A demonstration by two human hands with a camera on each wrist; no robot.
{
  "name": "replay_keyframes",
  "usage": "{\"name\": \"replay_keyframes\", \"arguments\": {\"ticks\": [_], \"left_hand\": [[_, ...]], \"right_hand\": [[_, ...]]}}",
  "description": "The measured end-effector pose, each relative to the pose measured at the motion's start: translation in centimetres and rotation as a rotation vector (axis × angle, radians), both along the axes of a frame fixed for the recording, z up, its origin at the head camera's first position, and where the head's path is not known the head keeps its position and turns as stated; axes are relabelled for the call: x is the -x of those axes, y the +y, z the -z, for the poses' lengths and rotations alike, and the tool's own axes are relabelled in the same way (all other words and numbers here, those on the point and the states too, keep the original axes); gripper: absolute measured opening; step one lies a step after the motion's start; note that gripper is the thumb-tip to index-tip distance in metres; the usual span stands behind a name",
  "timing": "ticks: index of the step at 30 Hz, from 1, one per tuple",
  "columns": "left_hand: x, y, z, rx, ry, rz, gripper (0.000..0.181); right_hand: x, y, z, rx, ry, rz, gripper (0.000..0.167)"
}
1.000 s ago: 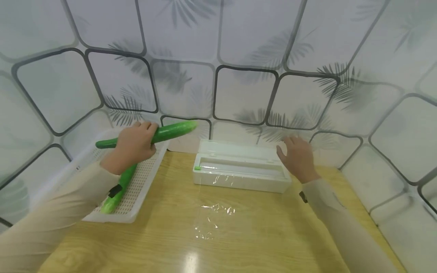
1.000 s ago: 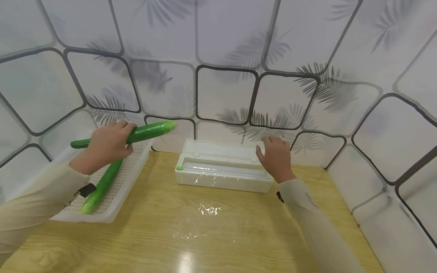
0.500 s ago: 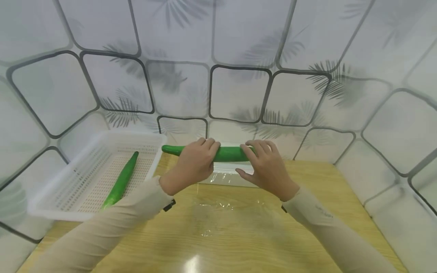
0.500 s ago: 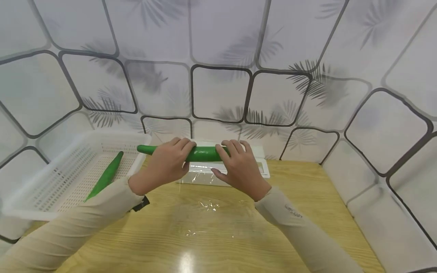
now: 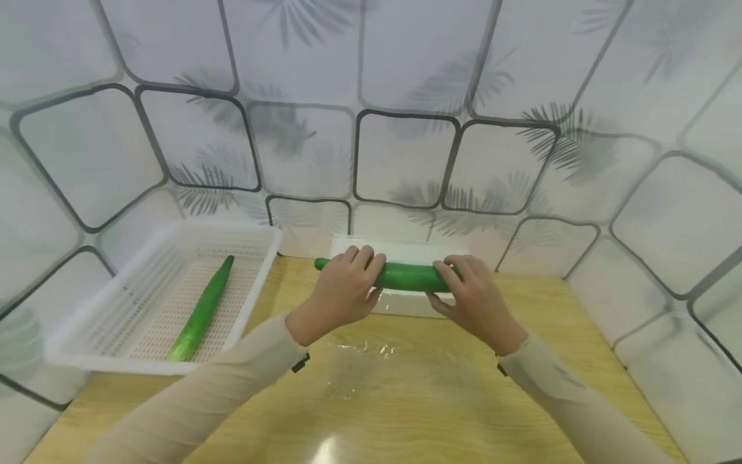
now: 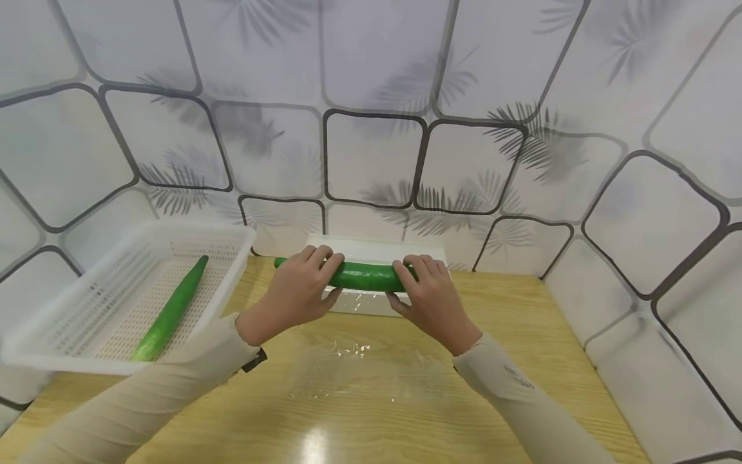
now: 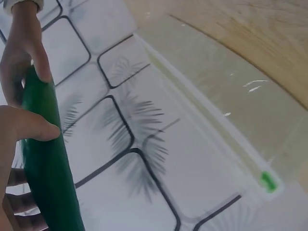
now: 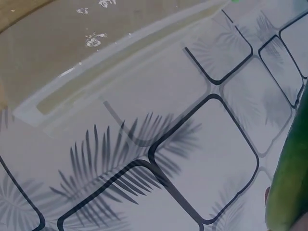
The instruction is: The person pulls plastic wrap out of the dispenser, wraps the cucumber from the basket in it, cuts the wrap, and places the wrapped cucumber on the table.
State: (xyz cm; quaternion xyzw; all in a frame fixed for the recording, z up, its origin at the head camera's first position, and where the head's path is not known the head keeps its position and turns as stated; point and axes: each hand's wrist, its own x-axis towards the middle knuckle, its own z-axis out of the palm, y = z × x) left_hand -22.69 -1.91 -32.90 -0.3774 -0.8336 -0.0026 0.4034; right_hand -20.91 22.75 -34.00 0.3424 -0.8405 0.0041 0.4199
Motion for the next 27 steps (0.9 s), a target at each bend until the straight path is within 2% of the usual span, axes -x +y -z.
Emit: {"name": "replay_keyframes", "arguments": {"ticks": [3,7,12,17,21,27], "left_hand": [[-0.3,-0.2,1.2,0.005,-0.034,-0.001,0.04],[-0.8,-0.1,3.7,0.04,-0.126,0.014,0.039],[-1.7,0.0,7.5,0.097,-0.33,0.022,0.039],[-2.4,0.3,10.4,0.196,-0.541,-0.008,0.043],[-2.9,0.5,11.8,0.225,-0.651,0.01,0.041],[-2.9,0.7,12.7,0.245,-0.697,0.034,0.045]], "right_hand": [[-0.6,0.6,1.1,0.007,-0.041,0.014,0.054],[-1.4,1.0,3.5,-0.026,-0.104,0.03,0.054],[-2.4,1.1,7.3,-0.08,-0.207,0.04,0.05],[-3.2,1.2,9.9,-0.15,-0.307,0.088,0.051],[-3.8,1.2,10.8,-0.204,-0.403,0.127,0.053],[-4.3,1.3,11.6,-0.251,-0.481,0.141,0.052]]}}
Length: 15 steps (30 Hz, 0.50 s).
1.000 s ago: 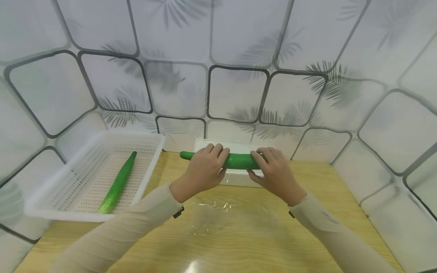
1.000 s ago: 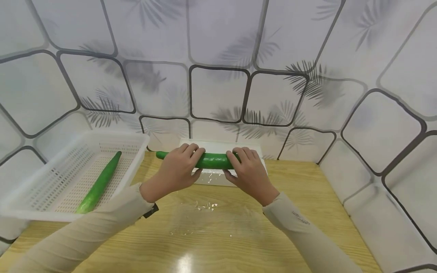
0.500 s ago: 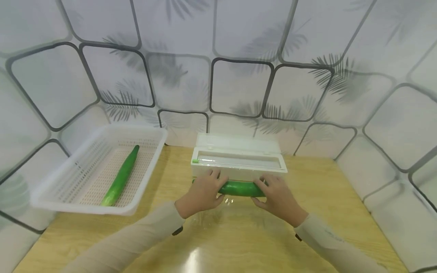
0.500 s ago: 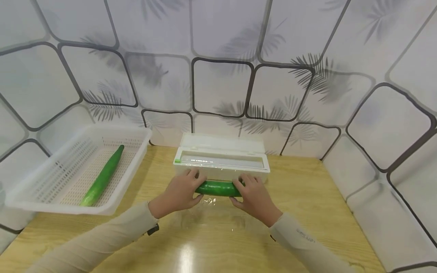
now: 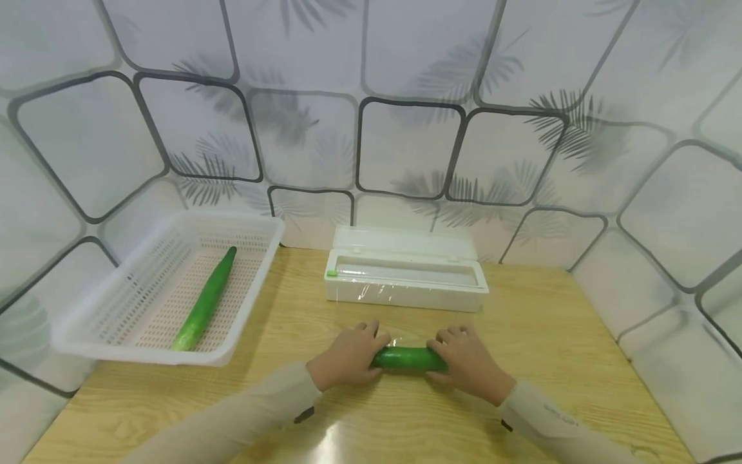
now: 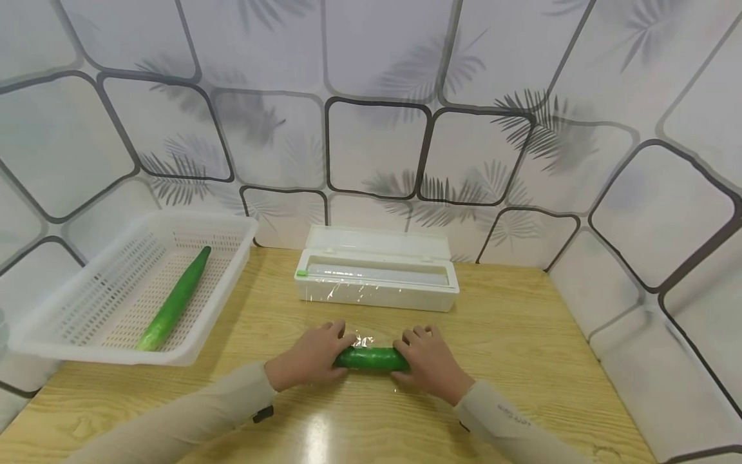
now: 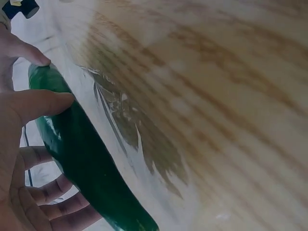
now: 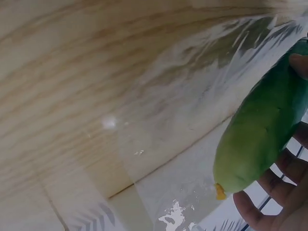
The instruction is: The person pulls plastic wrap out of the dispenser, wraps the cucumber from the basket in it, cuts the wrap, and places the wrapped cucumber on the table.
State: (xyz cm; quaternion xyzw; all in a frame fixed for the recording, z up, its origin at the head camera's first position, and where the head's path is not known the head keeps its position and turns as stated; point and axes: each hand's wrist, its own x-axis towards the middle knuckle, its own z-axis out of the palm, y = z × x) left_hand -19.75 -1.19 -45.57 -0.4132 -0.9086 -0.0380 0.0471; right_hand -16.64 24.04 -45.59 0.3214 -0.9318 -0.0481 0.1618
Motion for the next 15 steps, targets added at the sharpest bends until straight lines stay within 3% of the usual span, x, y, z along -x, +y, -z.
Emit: {"name": "replay_keyframes", "arguments": {"ticks": [5,15], "left_hand": [[-0.1,0.2,0.3,0.032,-0.041,-0.003,0.049],[-0.3,0.7,0.5,0.054,-0.027,0.022,0.054]], "right_hand": [[-0.2,0.2,0.5,-0.023,-0.06,0.011,0.052],[-0.5,1.1,0.8,-0.009,-0.082,0.013,0.054]]}}
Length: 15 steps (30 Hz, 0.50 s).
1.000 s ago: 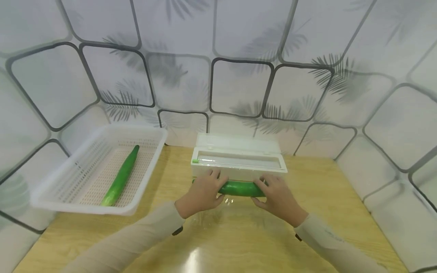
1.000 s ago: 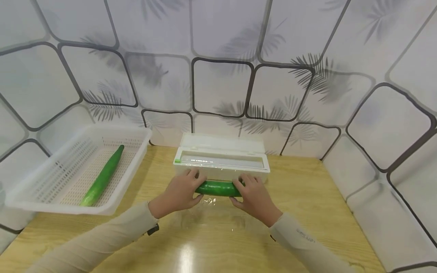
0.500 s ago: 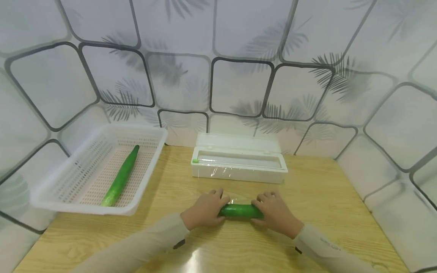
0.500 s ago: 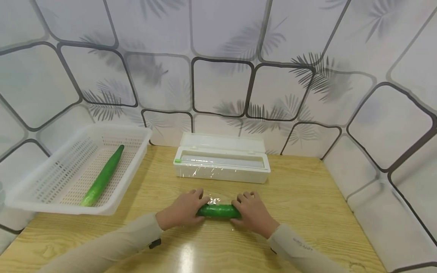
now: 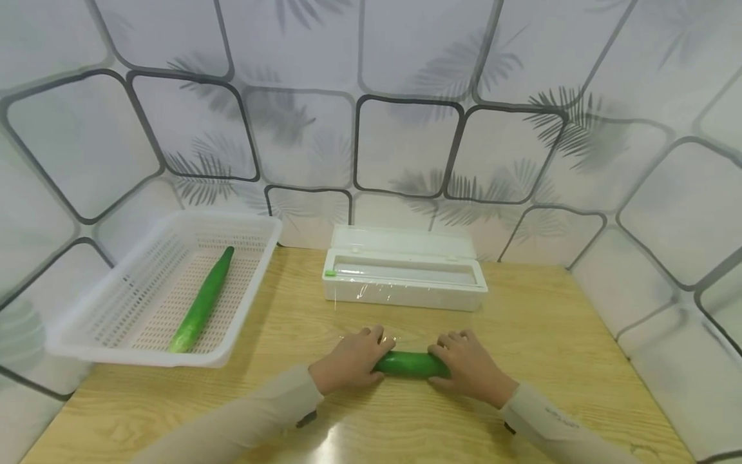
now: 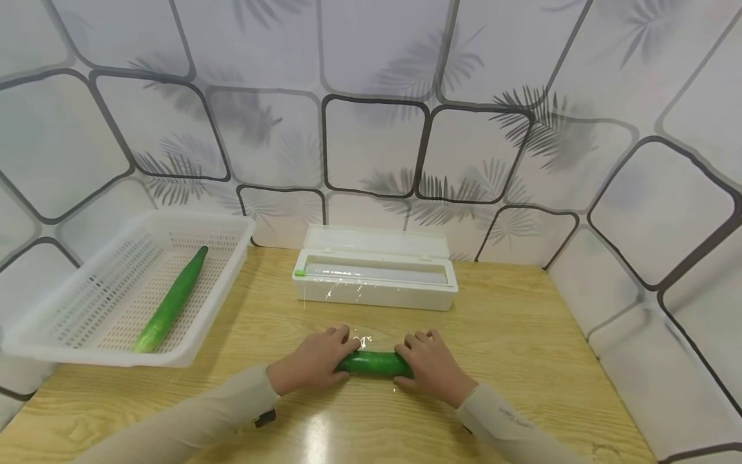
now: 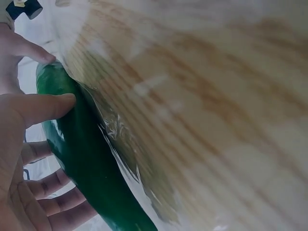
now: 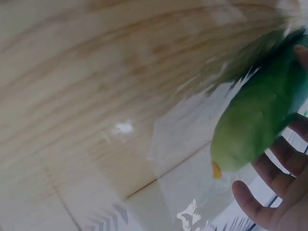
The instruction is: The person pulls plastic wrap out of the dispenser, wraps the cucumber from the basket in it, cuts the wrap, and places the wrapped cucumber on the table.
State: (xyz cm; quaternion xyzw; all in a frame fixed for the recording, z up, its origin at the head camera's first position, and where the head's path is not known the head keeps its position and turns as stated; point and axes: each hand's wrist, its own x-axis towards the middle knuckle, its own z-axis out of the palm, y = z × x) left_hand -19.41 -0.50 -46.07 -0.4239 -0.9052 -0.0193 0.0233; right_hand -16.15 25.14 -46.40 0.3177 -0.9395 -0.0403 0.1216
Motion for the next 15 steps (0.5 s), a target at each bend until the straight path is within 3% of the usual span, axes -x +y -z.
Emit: {"name": "replay_keyframes", "arguments": {"ticks": [4,8,11,15], "left_hand": [[-0.2,0.3,0.2,-0.015,-0.013,0.026,0.049],[-0.3,0.5,0.2,-0.018,-0.03,0.021,0.049],[-0.2,0.3,0.1,-0.012,-0.028,0.013,0.05],[-0.1,-0.2,0.0,-0.009,-0.011,0.02,0.05]], "right_hand": [[-0.5,1.8,-1.1,0.042,0.001,0.006,0.053],[-1.1,4.0,-2.5,0.077,0.03,-0.005,0.037],[-1.5,5.1,-2.8,0.088,-0.031,-0.012,0.025],[-2.2,5.4,-1.8,0.09,-0.166,-0.021,0.018]]}}
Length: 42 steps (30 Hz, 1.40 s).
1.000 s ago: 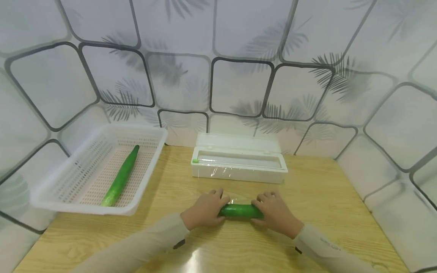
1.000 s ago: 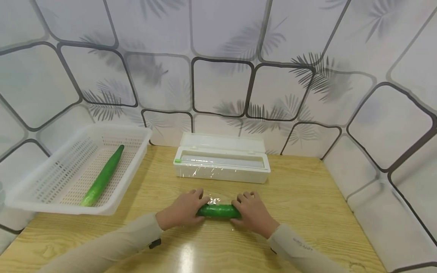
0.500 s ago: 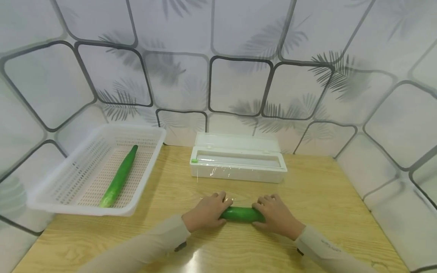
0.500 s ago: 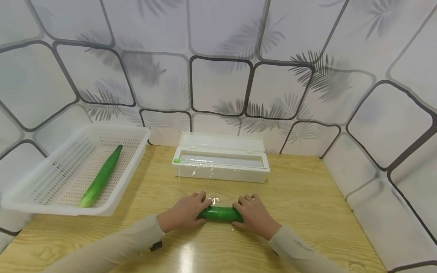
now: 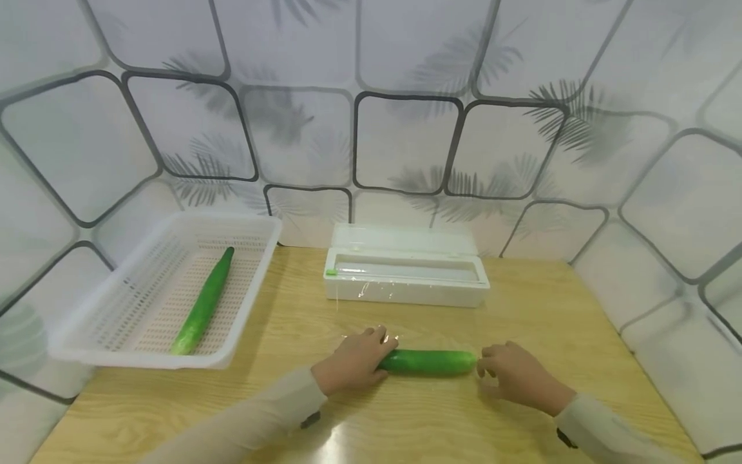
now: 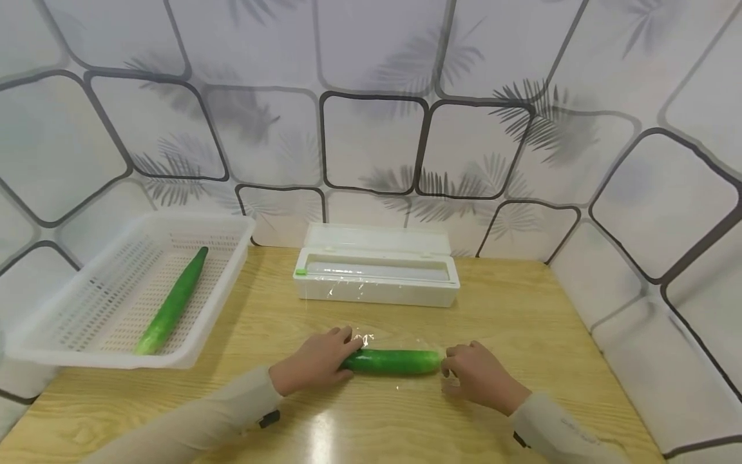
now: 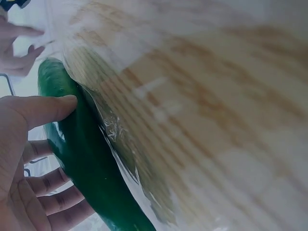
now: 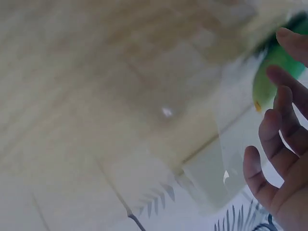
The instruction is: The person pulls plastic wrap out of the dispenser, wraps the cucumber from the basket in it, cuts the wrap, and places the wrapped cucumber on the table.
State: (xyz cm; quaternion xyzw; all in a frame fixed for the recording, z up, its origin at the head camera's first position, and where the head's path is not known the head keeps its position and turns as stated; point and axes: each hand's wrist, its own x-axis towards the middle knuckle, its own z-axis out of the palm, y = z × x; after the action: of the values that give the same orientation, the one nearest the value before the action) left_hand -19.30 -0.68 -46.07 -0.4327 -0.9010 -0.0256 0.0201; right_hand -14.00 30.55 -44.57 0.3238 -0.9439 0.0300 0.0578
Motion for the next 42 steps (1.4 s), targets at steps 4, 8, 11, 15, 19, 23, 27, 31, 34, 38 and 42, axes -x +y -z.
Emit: {"name": "replay_keyframes", "arguments": {"ticks": [4,8,11,15,19,23,27,31,34,38,42], "left_hand": [[0.0,-0.3,0.1,-0.003,0.022,0.012,0.048],[-0.1,-0.4,0.2,0.0,0.049,0.031,0.048],[-0.1,-0.4,0.3,0.007,0.058,0.039,0.049],[-0.2,-0.4,0.4,0.017,0.062,0.048,0.049],[-0.3,-0.4,0.4,0.015,0.054,0.055,0.045],[-0.3,-0.4,0.3,0.017,0.054,0.048,0.043],[-0.2,-0.4,0.2,0.037,0.055,0.033,0.043],[-0.2,-0.4,0.0,0.052,0.042,0.027,0.042],[-0.2,-0.5,0.0,0.055,0.038,0.027,0.042],[-0.2,-0.6,-0.2,0.035,0.032,0.04,0.054],[-0.2,-0.6,-0.3,0.002,0.034,0.082,0.066]], "right_hand": [[-0.4,-0.4,1.4,-0.034,0.011,-0.044,0.018],[-0.6,-1.0,2.1,-0.078,0.07,-0.065,0.014],[-0.6,-1.3,2.1,-0.11,0.065,-0.055,0.009],[-0.6,-1.6,2.0,-0.132,0.079,-0.066,0.011],[-0.3,-1.4,1.6,-0.103,0.115,-0.082,0.013],[0.7,-1.2,0.8,-0.014,0.094,-0.057,0.019],[1.9,-1.2,0.1,0.075,-0.002,-0.074,0.02],[2.6,-1.1,-0.1,0.137,-0.14,-0.058,0.014],[2.9,-0.9,0.1,0.154,-0.196,-0.018,0.012],[3.2,-0.6,0.2,0.151,-0.223,0.015,0.01],[3.4,-0.5,0.1,0.167,-0.259,0.042,0.011]]}}
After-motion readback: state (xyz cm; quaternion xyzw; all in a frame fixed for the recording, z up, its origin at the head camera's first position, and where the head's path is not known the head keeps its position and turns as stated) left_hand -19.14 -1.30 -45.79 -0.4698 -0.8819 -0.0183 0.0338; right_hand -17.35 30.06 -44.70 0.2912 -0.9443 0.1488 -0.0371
